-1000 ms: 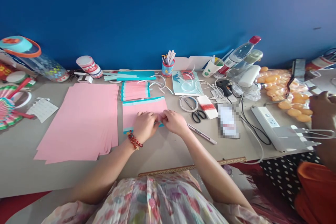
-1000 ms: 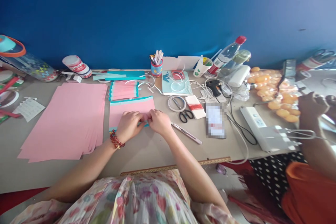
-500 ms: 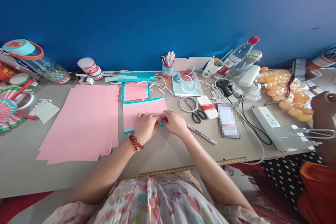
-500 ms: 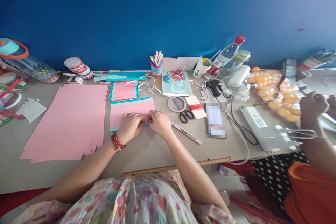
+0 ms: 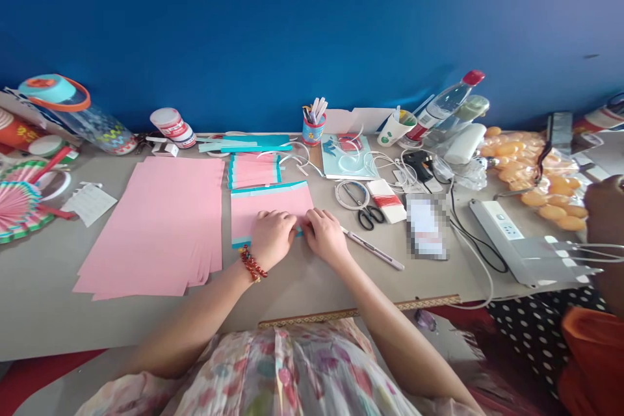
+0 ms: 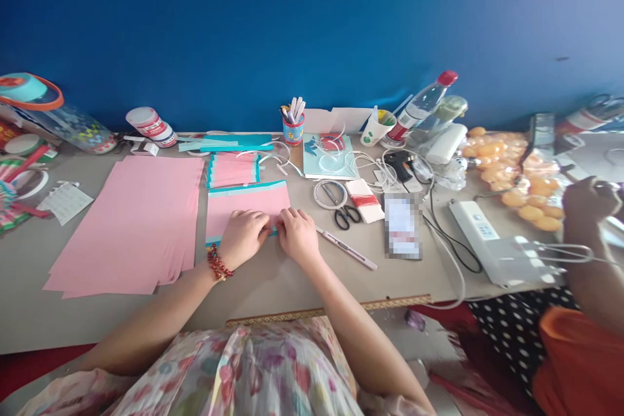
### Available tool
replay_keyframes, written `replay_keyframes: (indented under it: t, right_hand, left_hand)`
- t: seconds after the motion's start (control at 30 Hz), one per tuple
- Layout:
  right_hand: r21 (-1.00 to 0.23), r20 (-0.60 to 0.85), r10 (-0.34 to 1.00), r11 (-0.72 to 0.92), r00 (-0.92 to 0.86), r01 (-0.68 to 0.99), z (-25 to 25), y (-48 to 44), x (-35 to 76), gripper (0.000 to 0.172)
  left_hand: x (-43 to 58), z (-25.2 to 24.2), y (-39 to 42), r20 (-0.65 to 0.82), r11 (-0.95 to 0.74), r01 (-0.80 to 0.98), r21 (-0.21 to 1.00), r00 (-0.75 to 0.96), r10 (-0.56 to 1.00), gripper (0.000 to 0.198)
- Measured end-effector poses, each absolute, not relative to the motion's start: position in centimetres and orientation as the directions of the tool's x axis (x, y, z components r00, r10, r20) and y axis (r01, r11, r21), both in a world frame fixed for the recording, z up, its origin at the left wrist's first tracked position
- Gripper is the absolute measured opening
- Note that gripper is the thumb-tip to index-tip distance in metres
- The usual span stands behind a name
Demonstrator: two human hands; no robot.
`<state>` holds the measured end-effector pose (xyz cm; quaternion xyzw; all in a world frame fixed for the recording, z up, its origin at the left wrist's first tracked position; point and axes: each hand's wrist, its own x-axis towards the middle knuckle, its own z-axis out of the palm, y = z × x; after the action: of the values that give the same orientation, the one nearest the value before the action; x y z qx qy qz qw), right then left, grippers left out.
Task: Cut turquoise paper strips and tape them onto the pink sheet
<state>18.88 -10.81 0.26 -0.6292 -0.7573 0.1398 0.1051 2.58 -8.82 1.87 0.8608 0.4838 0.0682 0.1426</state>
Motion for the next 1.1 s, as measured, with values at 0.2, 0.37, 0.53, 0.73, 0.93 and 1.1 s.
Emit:
replay_keyframes:
  t: [0.2, 0.37, 0.53, 0.73, 0.93, 1.1]
  right_hand:
    - [-0.331, 0.067, 0.987, 0.159, -0.145, 0.93, -0.5, -11.7, 18.4, 0.01]
    - [-0.328, 0.097, 0.987, 0.152, -0.127, 0.932, -0.8, -12.0, 18.3, 0.01]
    - [-0.332, 0.103, 0.987, 0.152, -0.124, 0.931, -0.8, -12.1, 18.2, 0.01]
    - [-0.349, 0.14, 0.983, 0.161, -0.118, 0.923, -1.0, -12.1, 18.2, 0.011]
    - [-0.468, 0.274, 0.957, 0.224, -0.1, 0.855, -1.7, -12.2, 18.3, 0.016]
    - [-0.492, 0.357, 0.929, 0.276, -0.098, 0.826, -1.7, -12.3, 18.5, 0.015]
  left_hand:
    - [2.7, 1.8, -9.0, -0.022, -0.492, 0.817, 0.301, 0.522, 0.853, 0.007]
    - [2.6, 1.7, -9.3, -0.004, -0.497, 0.814, 0.3, 0.523, 0.853, 0.008]
    - [2.5, 1.7, -10.1, 0.042, -0.525, 0.788, 0.321, 0.542, 0.839, 0.009]
    - [0.5, 2.5, -11.3, 0.09, -0.553, 0.722, 0.417, 0.572, 0.815, 0.012]
    - [-1.9, 3.8, -4.7, 0.197, -0.543, 0.688, 0.482, 0.519, 0.832, 0.007]
    - [0.2, 4.4, 4.9, 0.219, -0.529, 0.764, 0.368, 0.482, 0.849, 0.008]
